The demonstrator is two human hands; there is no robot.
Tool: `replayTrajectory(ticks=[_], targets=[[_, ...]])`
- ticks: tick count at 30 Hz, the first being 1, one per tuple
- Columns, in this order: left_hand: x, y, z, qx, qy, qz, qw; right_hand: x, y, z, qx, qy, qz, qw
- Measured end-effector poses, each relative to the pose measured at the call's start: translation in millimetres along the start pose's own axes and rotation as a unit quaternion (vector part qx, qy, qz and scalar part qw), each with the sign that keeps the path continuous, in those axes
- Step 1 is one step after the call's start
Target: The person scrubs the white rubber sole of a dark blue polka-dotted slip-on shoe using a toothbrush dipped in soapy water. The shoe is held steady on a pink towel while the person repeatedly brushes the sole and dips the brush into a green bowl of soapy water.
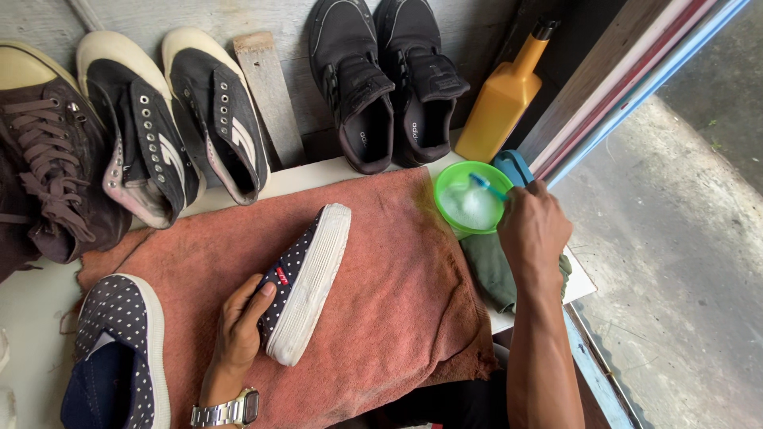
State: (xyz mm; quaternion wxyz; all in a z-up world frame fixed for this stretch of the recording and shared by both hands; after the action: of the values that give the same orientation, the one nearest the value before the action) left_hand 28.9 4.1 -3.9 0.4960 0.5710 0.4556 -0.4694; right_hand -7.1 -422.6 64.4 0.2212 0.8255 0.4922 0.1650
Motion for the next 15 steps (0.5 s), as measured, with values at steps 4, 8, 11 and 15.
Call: replayTrajectory(ticks=[4, 8, 11, 15], targets=[[21, 3, -6, -0.014, 0.019, -0.005, 1.0, -3, -3, 10, 0.075, 0.003, 0.026, 0.997], [28, 3, -8, -0.03, 0.024, -0.02, 0.999, -2, -5, -3, 0.003, 0.002, 0.026, 1.0], [41, 6, -9, -0.054, 0.041, -0.054, 0.996, -1, -10, -16, -0.041, 0.019, 0.043, 0.998], [19, 3, -5, -0.025, 0.007, -0.019, 0.999, 2, -11, -38, -0.02, 0.078, 0.142, 0.987]])
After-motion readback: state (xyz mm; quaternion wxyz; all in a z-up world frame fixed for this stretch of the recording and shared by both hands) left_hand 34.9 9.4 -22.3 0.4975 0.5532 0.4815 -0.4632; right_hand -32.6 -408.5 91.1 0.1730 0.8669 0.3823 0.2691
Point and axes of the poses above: each hand's wrist, its own y-axis towards the middle knuckle, its own z-axis out of the palm, x = y × z, the point moved 3 cm from there along y, towards the middle knuckle, and after that the axes turned 8 degrees about -x, right-handed, at the moved point
